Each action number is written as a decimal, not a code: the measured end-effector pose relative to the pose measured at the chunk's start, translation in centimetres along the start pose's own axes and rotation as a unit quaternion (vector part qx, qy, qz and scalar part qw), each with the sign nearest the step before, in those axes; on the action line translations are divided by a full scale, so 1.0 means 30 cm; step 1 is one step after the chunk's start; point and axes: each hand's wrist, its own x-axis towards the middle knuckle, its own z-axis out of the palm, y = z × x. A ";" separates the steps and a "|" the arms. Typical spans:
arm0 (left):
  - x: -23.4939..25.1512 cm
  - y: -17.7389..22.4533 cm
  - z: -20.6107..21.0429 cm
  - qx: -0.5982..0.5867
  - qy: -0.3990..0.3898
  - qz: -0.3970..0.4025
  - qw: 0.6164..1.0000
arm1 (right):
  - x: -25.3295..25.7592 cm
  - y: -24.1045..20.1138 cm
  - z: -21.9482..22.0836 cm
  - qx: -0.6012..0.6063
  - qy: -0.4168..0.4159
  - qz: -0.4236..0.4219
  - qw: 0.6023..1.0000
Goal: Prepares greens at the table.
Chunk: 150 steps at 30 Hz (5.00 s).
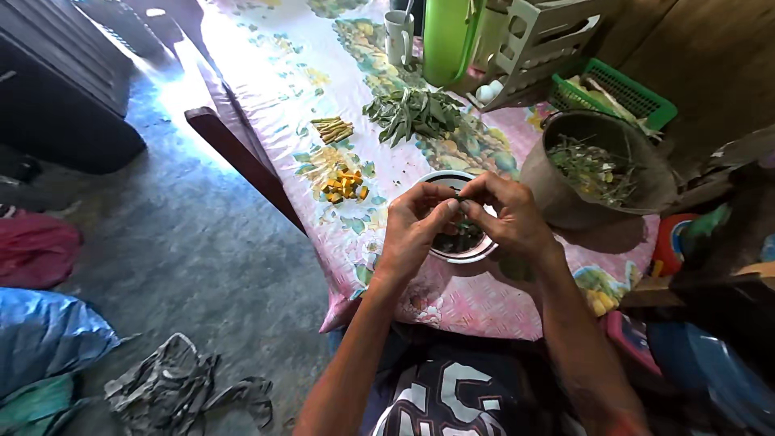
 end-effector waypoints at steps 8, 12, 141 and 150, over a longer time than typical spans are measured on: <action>0.004 -0.035 0.006 -0.017 0.006 0.017 1.000 | -0.002 -0.001 0.011 0.120 -0.009 0.029 0.992; 0.003 -0.030 0.002 -0.026 0.015 -0.017 0.999 | -0.010 0.009 0.025 0.125 0.000 0.028 0.992; 0.001 0.024 0.016 -0.244 -0.071 -0.092 0.963 | -0.089 -0.056 -0.275 -0.257 0.083 0.065 0.961; 0.005 0.022 0.024 -0.301 -0.070 -0.103 0.945 | -0.117 -0.021 -0.469 -0.440 0.101 0.295 0.842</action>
